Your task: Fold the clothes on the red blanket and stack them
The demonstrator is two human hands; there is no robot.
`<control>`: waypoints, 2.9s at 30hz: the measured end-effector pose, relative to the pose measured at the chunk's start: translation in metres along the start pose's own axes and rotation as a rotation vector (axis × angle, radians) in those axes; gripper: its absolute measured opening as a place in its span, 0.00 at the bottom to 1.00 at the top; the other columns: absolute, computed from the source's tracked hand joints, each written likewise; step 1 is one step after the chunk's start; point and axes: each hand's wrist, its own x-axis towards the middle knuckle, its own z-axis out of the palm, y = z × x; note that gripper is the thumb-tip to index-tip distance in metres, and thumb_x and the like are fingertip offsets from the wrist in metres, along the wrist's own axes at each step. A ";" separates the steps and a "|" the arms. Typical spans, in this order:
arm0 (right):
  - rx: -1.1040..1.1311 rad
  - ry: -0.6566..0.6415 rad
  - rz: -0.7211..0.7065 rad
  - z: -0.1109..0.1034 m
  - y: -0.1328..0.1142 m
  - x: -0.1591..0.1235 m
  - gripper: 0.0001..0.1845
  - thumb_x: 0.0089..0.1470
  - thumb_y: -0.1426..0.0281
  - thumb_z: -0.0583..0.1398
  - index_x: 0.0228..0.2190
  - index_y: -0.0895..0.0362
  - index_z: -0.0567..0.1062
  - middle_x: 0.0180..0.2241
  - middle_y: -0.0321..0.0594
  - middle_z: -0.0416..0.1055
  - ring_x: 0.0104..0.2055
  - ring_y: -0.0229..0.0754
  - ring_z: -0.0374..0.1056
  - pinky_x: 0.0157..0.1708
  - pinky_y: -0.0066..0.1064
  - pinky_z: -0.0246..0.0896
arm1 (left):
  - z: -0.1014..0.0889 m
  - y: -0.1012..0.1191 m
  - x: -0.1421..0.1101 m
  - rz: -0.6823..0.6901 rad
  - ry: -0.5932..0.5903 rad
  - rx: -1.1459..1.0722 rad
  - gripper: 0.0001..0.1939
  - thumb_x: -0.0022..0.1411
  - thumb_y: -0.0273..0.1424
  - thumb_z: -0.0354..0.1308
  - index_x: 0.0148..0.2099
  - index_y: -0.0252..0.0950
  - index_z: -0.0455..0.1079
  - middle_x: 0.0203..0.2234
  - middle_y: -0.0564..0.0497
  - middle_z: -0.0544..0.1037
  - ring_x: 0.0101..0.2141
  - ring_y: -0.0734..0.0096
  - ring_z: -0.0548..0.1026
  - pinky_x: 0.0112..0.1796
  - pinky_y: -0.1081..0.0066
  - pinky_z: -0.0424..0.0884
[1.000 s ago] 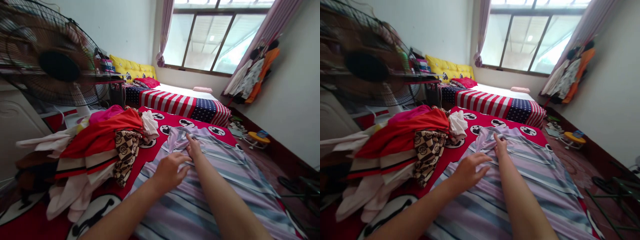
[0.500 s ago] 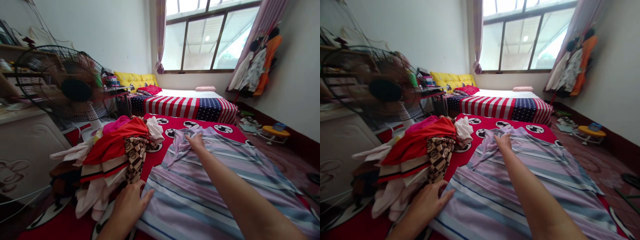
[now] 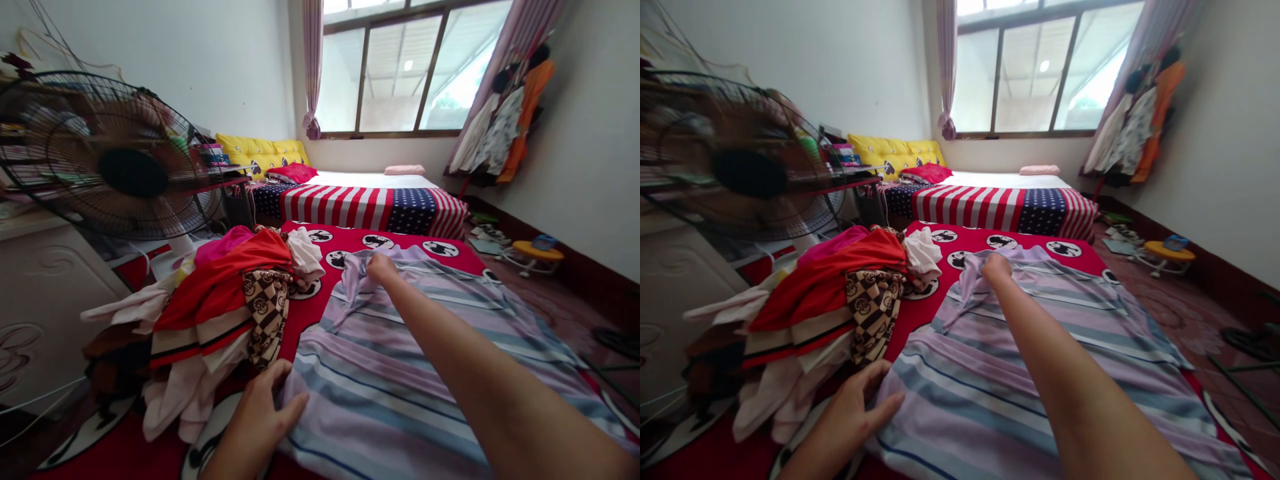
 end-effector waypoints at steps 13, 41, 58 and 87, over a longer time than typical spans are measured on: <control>0.881 0.215 0.031 -0.062 0.018 0.014 0.23 0.35 0.83 0.56 0.37 0.62 0.75 0.20 0.31 0.66 0.19 0.32 0.62 0.18 0.23 0.57 | 0.060 0.066 -0.010 0.343 0.047 0.402 0.16 0.59 0.26 0.53 0.49 0.45 0.68 0.40 0.50 0.77 0.38 0.62 0.76 0.37 0.68 0.69; 0.121 -0.349 -0.857 -0.041 0.097 -0.277 0.29 0.47 0.75 0.63 0.52 0.50 0.69 0.50 0.44 0.68 0.46 0.44 0.68 0.45 0.32 0.64 | 0.033 0.014 -0.029 0.341 -0.184 0.216 0.09 0.56 0.29 0.61 0.41 0.38 0.72 0.36 0.49 0.76 0.38 0.65 0.73 0.40 0.68 0.69; 0.230 -0.349 -0.797 -0.051 0.092 -0.289 0.17 0.41 0.82 0.57 0.32 0.51 0.75 0.34 0.37 0.72 0.36 0.40 0.67 0.37 0.30 0.60 | 0.047 0.007 -0.050 0.010 -0.246 -0.308 0.10 0.58 0.36 0.58 0.29 0.34 0.66 0.20 0.54 0.71 0.22 0.73 0.69 0.24 0.76 0.62; -0.176 -0.023 -0.209 -0.025 0.055 -0.164 0.11 0.55 0.65 0.56 0.32 0.55 0.77 0.33 0.42 0.77 0.36 0.43 0.70 0.31 0.28 0.53 | 0.047 0.039 -0.053 0.457 -0.181 0.422 0.06 0.59 0.30 0.59 0.41 0.40 0.70 0.40 0.50 0.73 0.41 0.62 0.70 0.42 0.65 0.65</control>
